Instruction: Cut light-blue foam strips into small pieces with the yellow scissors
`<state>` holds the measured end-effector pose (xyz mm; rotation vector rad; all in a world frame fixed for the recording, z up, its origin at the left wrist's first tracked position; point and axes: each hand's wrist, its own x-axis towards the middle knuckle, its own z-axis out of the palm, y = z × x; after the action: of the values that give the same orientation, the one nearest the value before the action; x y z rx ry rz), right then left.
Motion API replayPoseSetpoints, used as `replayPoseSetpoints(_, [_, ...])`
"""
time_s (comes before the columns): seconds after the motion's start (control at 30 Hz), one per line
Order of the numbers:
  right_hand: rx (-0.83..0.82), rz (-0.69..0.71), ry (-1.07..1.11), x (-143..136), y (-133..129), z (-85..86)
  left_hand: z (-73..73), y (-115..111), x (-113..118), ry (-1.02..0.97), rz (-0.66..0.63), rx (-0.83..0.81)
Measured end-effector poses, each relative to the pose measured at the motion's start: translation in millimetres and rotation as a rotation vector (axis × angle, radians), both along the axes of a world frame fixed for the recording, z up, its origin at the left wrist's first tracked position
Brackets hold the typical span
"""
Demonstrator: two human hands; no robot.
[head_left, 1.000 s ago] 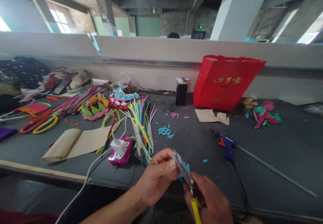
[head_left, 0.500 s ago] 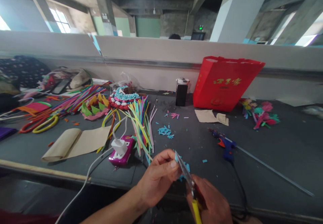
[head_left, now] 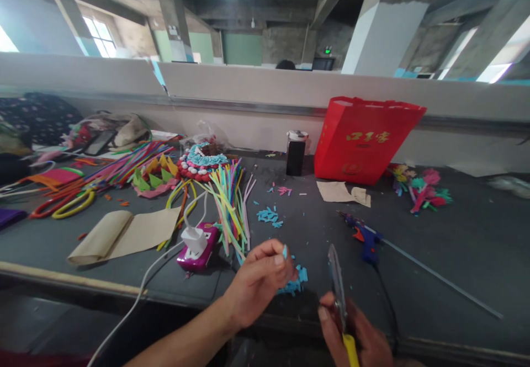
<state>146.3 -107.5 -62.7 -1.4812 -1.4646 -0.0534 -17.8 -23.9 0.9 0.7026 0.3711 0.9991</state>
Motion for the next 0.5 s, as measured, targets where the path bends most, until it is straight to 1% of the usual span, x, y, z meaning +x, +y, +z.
replayPoseSetpoints(0.1, [-0.093, 0.010, 0.032, 2.9, -5.4, -0.6, -0.6, 3.1, -1.8, 0.255, 0.142, 0.087])
replayPoseSetpoints(0.17, [-0.123, 0.018, 0.048, 4.4, -6.8, -0.8, -0.1, 3.8, -3.1, 0.452, 0.240, 0.185])
replayPoseSetpoints(0.33, [-0.124, 0.066, 0.140, 5.2, -6.6, 3.8, 1.3, 4.2, -4.8, 0.871, 0.413, 0.574])
replayPoseSetpoints(0.43, [-0.165, 0.122, 0.227, 5.8, -8.8, 6.3, -4.7, 13.0, -6.6, 1.032, 0.493, 0.787])
replayPoseSetpoints(0.5, [-0.201, 0.163, 0.293, 7.3, -10.9, 6.0, -11.0, 24.6, -8.2, 1.122, 0.529, 0.872])
